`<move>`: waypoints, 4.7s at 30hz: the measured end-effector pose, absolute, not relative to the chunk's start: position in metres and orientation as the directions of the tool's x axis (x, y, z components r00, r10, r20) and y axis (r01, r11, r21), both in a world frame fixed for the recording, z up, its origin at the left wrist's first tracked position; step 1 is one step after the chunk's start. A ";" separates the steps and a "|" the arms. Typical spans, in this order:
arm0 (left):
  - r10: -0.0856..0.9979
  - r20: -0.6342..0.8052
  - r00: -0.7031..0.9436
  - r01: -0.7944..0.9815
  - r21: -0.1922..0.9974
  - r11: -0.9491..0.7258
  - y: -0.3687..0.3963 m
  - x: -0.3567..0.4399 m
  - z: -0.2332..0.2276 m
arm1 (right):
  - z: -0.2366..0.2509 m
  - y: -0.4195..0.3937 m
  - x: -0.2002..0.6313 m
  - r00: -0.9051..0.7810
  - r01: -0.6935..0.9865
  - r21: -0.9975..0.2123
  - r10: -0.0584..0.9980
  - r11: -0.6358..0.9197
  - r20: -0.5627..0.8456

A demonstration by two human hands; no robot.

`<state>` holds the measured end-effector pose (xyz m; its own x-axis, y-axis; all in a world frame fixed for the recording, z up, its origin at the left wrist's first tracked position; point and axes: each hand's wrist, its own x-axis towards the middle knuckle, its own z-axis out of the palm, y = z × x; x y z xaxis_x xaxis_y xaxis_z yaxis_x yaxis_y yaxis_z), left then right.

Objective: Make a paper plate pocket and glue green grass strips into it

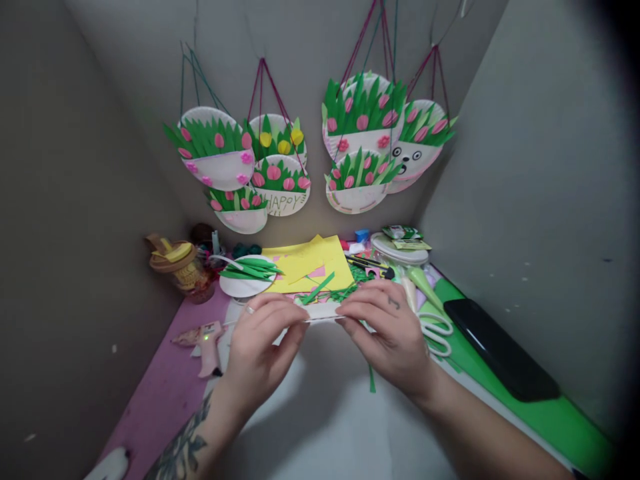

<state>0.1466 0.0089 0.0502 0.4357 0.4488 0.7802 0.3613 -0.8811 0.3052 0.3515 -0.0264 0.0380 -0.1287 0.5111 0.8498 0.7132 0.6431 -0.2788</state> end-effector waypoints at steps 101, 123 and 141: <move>0.482 0.812 0.330 0.377 0.355 -0.855 0.020 0.148 0.035 | 0.032 -0.024 0.359 -0.087 0.787 -0.242 0.490 0.567 0.867; 0.500 0.807 0.314 0.341 0.395 -0.853 0.020 0.145 0.036 | 0.032 -0.019 0.361 -0.121 0.763 -0.249 0.510 0.596 0.852; 0.485 0.785 0.386 0.391 0.337 -0.857 0.013 0.148 0.039 | 0.033 -0.027 0.354 -0.181 0.768 -0.186 0.487 0.613 0.855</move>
<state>0.1480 0.0128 0.0389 0.3857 0.4846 0.7851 0.3907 -0.8567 0.3369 0.3543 -0.0272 0.0334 -0.1814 0.4867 0.8546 0.7683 0.6126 -0.1858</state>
